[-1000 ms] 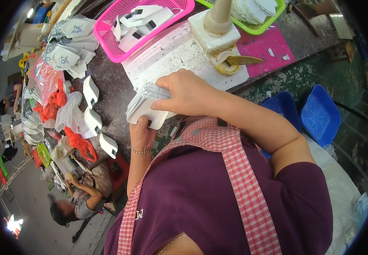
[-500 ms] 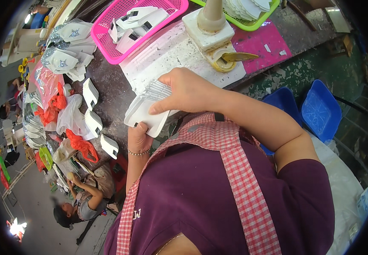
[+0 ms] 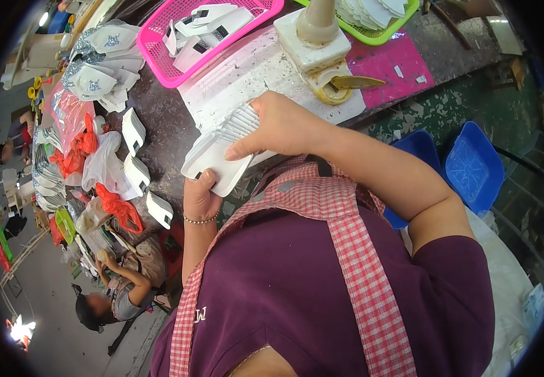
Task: The person applies glue to stacks of small white paper pieces using a brush and a squeeze bottle. They repeatedly dip the brush into the glue, coat the paper stacks, and place them into a pink basket. The workspace is cluttered with various craft materials and plastic baskets.
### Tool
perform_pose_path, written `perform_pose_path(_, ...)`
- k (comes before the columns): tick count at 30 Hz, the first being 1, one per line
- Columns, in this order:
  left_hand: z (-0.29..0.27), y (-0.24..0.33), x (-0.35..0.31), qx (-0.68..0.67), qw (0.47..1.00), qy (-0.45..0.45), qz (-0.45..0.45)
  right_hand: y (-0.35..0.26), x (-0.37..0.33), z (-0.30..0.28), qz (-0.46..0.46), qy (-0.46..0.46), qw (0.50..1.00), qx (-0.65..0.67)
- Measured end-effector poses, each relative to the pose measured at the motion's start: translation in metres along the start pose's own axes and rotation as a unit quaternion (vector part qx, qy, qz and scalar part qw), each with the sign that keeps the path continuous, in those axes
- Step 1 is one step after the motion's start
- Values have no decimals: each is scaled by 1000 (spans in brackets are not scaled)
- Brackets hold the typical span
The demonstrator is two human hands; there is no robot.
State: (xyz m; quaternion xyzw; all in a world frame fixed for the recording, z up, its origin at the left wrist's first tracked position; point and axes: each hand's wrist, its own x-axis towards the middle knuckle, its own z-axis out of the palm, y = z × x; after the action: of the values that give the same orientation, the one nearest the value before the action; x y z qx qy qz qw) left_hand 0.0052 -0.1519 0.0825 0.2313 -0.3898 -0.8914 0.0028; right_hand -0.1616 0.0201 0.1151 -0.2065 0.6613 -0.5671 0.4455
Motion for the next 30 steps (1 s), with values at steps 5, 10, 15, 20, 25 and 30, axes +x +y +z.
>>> perform_pose_path(5,6,6,3,85,994,66,11,1,-2,6,-23,43,997,-66)
perform_pose_path(10,1,14,4,85,996,21,-19,-3,-5,-6,75,-53,989,112)
perform_pose_path(15,-1,13,6,81,996,-2,-32,3,-6,-6,52,-55,982,171)
perform_pose_path(20,-3,11,5,88,995,-4,-43,10,-7,-9,64,-36,990,117)
perform_pose_path(25,1,10,4,84,996,13,-17,20,-7,-9,9,4,999,52)
perform_pose_path(30,6,7,6,103,994,21,-10,18,-9,-11,17,-22,976,218)
